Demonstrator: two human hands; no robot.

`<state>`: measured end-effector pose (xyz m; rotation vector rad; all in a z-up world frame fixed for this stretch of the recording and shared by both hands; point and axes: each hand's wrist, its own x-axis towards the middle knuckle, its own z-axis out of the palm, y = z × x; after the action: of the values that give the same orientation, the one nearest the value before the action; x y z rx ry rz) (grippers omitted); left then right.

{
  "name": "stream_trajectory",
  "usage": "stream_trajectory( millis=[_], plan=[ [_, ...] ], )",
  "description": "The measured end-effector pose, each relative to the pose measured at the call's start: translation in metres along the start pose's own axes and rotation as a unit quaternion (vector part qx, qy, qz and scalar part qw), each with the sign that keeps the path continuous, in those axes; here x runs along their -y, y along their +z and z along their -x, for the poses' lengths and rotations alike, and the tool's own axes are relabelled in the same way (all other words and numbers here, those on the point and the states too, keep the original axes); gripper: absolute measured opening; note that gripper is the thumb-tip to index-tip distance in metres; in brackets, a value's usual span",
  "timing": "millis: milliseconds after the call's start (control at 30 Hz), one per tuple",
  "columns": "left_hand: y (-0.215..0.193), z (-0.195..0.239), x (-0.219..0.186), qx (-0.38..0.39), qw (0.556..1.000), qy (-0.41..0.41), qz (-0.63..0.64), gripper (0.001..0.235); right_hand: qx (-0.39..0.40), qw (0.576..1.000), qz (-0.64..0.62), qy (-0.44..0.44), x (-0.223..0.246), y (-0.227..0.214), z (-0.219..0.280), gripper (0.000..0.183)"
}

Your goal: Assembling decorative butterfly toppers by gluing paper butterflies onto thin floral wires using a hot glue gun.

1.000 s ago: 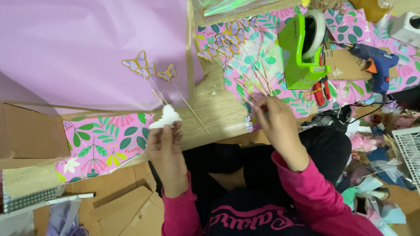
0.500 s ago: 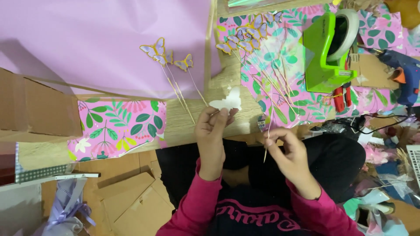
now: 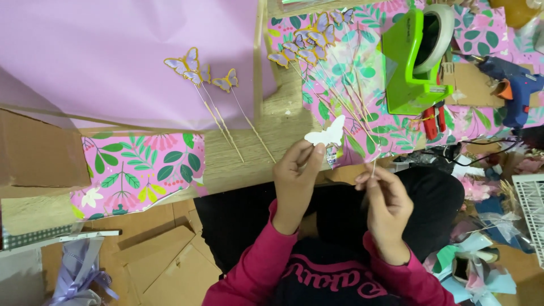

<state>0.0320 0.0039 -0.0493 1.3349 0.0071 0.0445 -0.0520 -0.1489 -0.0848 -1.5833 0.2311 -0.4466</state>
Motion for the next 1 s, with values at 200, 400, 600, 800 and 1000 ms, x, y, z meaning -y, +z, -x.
stream_trajectory(
  millis=[200,400,600,800,1000],
  plan=[
    [-0.014,-0.006,-0.007,0.049,0.997,-0.050,0.009,0.011,0.034,0.985,-0.142,0.092,0.005,-0.011,-0.020,0.024],
    [-0.016,0.000,-0.006,0.054,0.997,-0.050,0.010,0.012,0.110,0.988,-0.008,0.106,-0.006,0.003,0.002,0.021],
    [-0.019,0.004,-0.014,0.050,0.998,-0.038,0.002,0.012,0.099,0.985,0.134,-0.039,0.016,0.020,0.013,0.012],
    [-0.018,0.006,-0.020,0.039,0.999,-0.009,-0.017,0.010,0.102,0.945,0.259,-0.172,0.033,0.030,0.009,0.013],
    [-0.017,0.007,-0.022,0.038,0.998,0.006,-0.044,0.010,0.104,0.937,0.273,-0.194,0.034,0.030,0.008,0.013]
  ],
)
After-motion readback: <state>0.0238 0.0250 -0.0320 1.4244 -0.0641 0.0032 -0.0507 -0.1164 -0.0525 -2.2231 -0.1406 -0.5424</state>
